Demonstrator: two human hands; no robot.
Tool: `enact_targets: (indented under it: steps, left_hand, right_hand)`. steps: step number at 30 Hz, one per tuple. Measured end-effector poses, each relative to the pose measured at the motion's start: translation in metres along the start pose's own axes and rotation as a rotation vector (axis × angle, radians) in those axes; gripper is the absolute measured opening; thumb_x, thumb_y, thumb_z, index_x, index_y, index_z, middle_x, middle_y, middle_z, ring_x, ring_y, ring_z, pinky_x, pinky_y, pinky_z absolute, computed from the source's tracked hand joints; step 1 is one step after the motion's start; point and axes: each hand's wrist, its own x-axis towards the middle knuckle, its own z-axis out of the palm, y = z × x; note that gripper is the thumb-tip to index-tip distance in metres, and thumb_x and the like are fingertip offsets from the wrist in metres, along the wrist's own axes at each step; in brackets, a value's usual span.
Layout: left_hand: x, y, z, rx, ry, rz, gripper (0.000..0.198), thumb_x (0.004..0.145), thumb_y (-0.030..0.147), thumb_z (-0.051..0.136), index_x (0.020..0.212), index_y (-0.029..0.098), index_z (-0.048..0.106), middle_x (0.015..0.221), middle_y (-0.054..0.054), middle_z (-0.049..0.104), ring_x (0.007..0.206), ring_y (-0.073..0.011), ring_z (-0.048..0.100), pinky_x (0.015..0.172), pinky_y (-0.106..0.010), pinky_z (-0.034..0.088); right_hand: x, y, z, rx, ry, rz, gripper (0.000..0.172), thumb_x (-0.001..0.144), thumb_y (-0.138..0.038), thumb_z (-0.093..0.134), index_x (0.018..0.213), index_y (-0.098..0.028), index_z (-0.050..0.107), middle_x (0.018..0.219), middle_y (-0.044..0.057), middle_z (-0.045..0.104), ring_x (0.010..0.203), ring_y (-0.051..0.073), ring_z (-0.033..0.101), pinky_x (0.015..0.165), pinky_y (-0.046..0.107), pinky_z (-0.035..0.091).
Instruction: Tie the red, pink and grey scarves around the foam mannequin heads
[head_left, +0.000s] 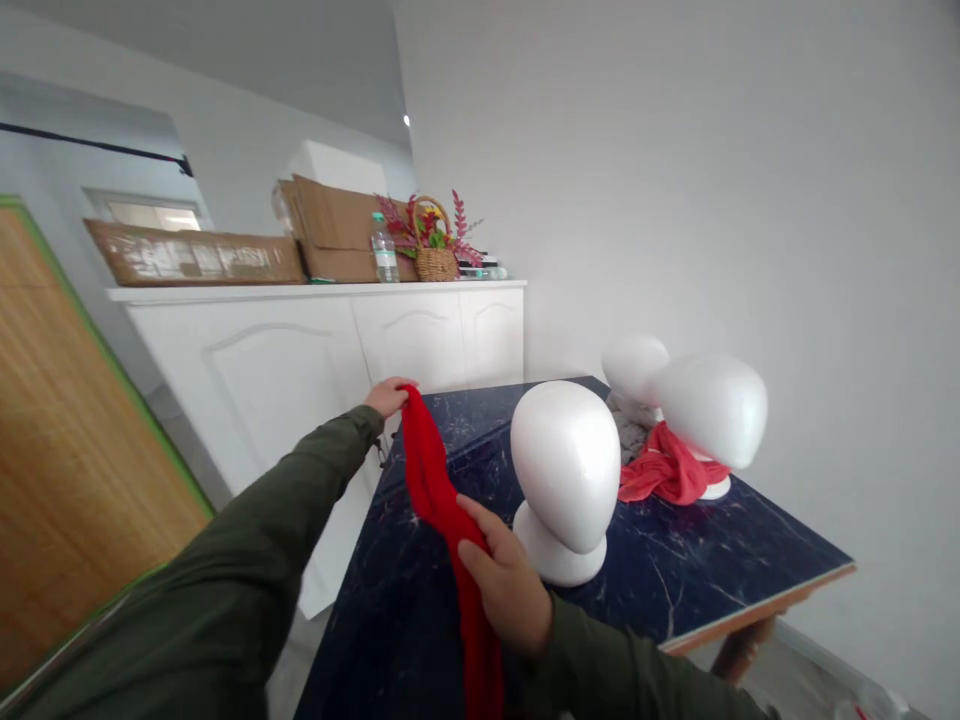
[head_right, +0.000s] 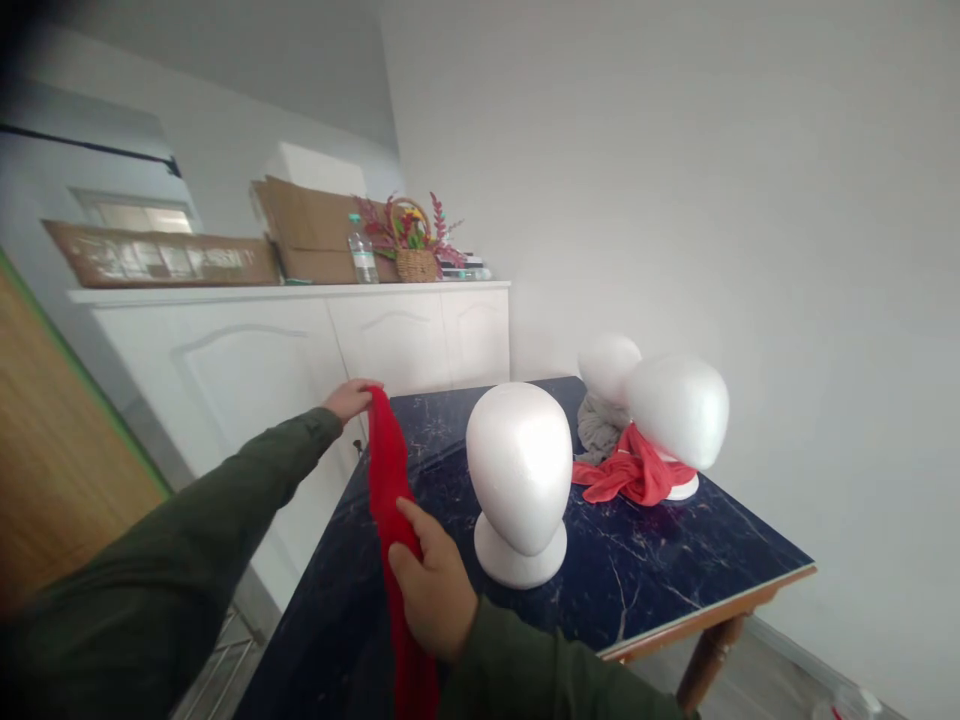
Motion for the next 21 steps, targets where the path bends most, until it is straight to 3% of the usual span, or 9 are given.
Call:
enact_targets:
  steps: [2, 4, 7, 9, 11, 14, 17, 19, 21]
  left_hand:
    - [0.021, 0.002, 0.014, 0.025, 0.068, 0.018, 0.058, 0.059, 0.013, 0.051, 0.117, 0.009, 0.051, 0.115, -0.013, 0.059, 0.109, -0.0244, 0.054, 0.089, -0.03, 0.046]
    - [0.028, -0.001, 0.031, 0.055, 0.078, 0.008, 0.062, 0.057, 0.012, 0.057, 0.118, 0.006, 0.049, 0.123, -0.018, 0.053, 0.118, -0.0298, 0.046, 0.095, -0.035, 0.041]
    - [0.013, -0.021, 0.058, 0.082, 0.02, -0.009, 0.053, 0.055, 0.012, 0.061, 0.108, 0.006, 0.055, 0.115, -0.022, 0.057, 0.116, -0.0366, 0.048, 0.095, -0.043, 0.041]
    - [-0.011, -0.039, 0.076, 0.073, -0.033, 0.02, 0.045, 0.059, 0.012, 0.058, 0.104, 0.01, 0.058, 0.113, -0.019, 0.06, 0.113, -0.0338, 0.051, 0.096, -0.042, 0.04]
    - [-0.045, -0.057, 0.091, 0.051, -0.087, 0.063, 0.044, 0.063, 0.011, 0.052, 0.107, 0.012, 0.057, 0.115, -0.014, 0.06, 0.109, -0.0275, 0.055, 0.098, -0.038, 0.039]
    - [-0.108, -0.071, 0.113, -0.016, -0.206, 0.143, 0.053, 0.066, 0.014, 0.051, 0.119, 0.013, 0.051, 0.12, -0.011, 0.057, 0.105, -0.0222, 0.058, 0.097, -0.035, 0.041]
    - [-0.168, -0.058, 0.135, -0.171, -0.417, 0.277, 0.064, 0.066, 0.028, 0.061, 0.128, 0.019, 0.045, 0.132, -0.012, 0.047, 0.12, -0.0261, 0.046, 0.105, -0.041, 0.032]
    - [-0.196, -0.037, 0.153, -0.292, -0.536, 0.328, 0.078, 0.061, 0.035, 0.07, 0.132, 0.023, 0.039, 0.137, -0.012, 0.041, 0.125, -0.0301, 0.038, 0.107, -0.046, 0.026]
    - [-0.212, -0.013, 0.171, -0.435, -0.579, 0.378, 0.093, 0.055, 0.037, 0.076, 0.136, 0.026, 0.032, 0.137, -0.013, 0.041, 0.126, -0.032, 0.037, 0.107, -0.049, 0.026]
  right_hand:
    - [0.035, 0.018, 0.008, -0.218, 0.009, -0.043, 0.058, 0.078, -0.022, 0.05, 0.134, -0.015, 0.037, 0.133, 0.01, 0.044, 0.125, 0.021, 0.038, 0.107, 0.037, 0.024]
    - [0.054, 0.039, 0.009, -0.385, -0.082, 0.053, 0.066, 0.076, -0.023, 0.052, 0.137, -0.006, 0.03, 0.137, 0.017, 0.038, 0.128, 0.024, 0.033, 0.108, 0.039, 0.022]
    - [0.04, 0.077, -0.001, -0.57, -0.174, 0.14, 0.061, 0.076, -0.024, 0.054, 0.132, -0.006, 0.039, 0.138, 0.019, 0.036, 0.13, 0.027, 0.03, 0.106, 0.04, 0.023]
    - [0.007, 0.101, -0.02, -0.645, -0.147, 0.06, 0.047, 0.074, -0.021, 0.054, 0.12, -0.013, 0.054, 0.128, 0.014, 0.05, 0.121, 0.025, 0.043, 0.101, 0.037, 0.032]
    - [-0.032, 0.12, -0.049, -0.697, -0.078, 0.026, 0.021, 0.073, -0.019, 0.054, 0.091, -0.018, 0.066, 0.092, 0.006, 0.067, 0.09, 0.02, 0.06, 0.083, 0.031, 0.044]
    - [-0.071, 0.13, -0.102, -0.78, 0.309, 0.074, 0.013, 0.077, -0.029, 0.053, 0.074, -0.019, 0.06, 0.066, 0.002, 0.06, 0.063, 0.016, 0.057, 0.062, 0.028, 0.047]
    - [-0.069, 0.119, -0.141, -0.763, 0.663, -0.022, 0.035, 0.077, -0.03, 0.051, 0.109, -0.016, 0.052, 0.104, 0.012, 0.058, 0.097, 0.025, 0.055, 0.081, 0.038, 0.046]
    - [-0.052, 0.11, -0.149, -0.723, 0.649, -0.111, 0.05, 0.077, -0.026, 0.047, 0.125, -0.014, 0.04, 0.129, 0.015, 0.044, 0.121, 0.028, 0.039, 0.098, 0.045, 0.035]
    - [-0.034, 0.107, -0.144, -0.668, 0.51, -0.155, 0.053, 0.077, -0.021, 0.042, 0.129, -0.013, 0.037, 0.135, 0.013, 0.039, 0.127, 0.026, 0.032, 0.105, 0.045, 0.026]
